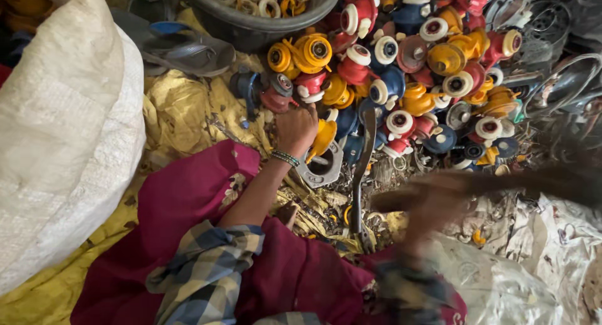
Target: The person sits on the floor and uses a hammer to strike a yellow plastic reel placed on a metal stand, breaking it into pieces. The person then picks up the broken pieces and discards them.
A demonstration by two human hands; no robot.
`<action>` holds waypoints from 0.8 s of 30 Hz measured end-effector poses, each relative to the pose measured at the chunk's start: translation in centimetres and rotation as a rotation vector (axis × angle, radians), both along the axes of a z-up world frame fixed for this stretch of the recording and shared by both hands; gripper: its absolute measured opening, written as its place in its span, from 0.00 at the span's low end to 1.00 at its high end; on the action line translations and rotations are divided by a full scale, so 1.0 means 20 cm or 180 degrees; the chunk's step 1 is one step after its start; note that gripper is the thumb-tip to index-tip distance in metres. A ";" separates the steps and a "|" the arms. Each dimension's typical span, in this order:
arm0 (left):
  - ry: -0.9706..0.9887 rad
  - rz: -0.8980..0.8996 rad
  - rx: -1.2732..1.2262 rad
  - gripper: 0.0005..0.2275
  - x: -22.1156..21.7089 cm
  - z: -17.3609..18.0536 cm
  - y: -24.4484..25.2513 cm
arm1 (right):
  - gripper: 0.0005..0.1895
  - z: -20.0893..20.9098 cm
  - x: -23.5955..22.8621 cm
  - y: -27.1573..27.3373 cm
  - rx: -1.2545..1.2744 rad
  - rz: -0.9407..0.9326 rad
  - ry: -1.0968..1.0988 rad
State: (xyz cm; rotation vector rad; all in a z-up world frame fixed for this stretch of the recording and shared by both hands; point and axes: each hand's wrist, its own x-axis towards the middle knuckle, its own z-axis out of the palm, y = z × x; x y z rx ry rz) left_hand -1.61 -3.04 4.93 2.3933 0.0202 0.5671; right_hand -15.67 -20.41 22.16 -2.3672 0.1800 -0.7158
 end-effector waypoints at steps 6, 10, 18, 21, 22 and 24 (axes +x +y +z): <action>-0.0870 0.0192 0.0518 0.19 0.03 0.07 0.01 | 0.36 -0.32 -0.20 -0.03 0.0073 -0.0143 0.1603; -0.0283 0.0020 0.0198 0.20 -0.03 0.04 0.04 | 0.14 0.10 -0.30 -0.12 0.1715 -0.0423 0.0773; -0.0128 -0.0171 0.0373 0.21 0.00 0.02 0.03 | 0.17 0.24 -0.03 -0.08 0.1182 0.0447 -0.0923; 0.0451 -0.0469 0.0265 0.12 0.03 0.02 0.07 | 0.19 -0.17 -0.15 0.04 -0.0127 -0.0084 0.1276; 0.0692 -0.0614 0.0220 0.10 0.04 0.03 0.09 | 0.19 -0.26 -0.20 0.05 -0.0210 -0.0061 0.1753; 0.0417 -0.0343 0.0051 0.15 0.10 0.05 0.09 | 0.21 -0.34 -0.23 0.02 0.0019 -0.0115 0.1916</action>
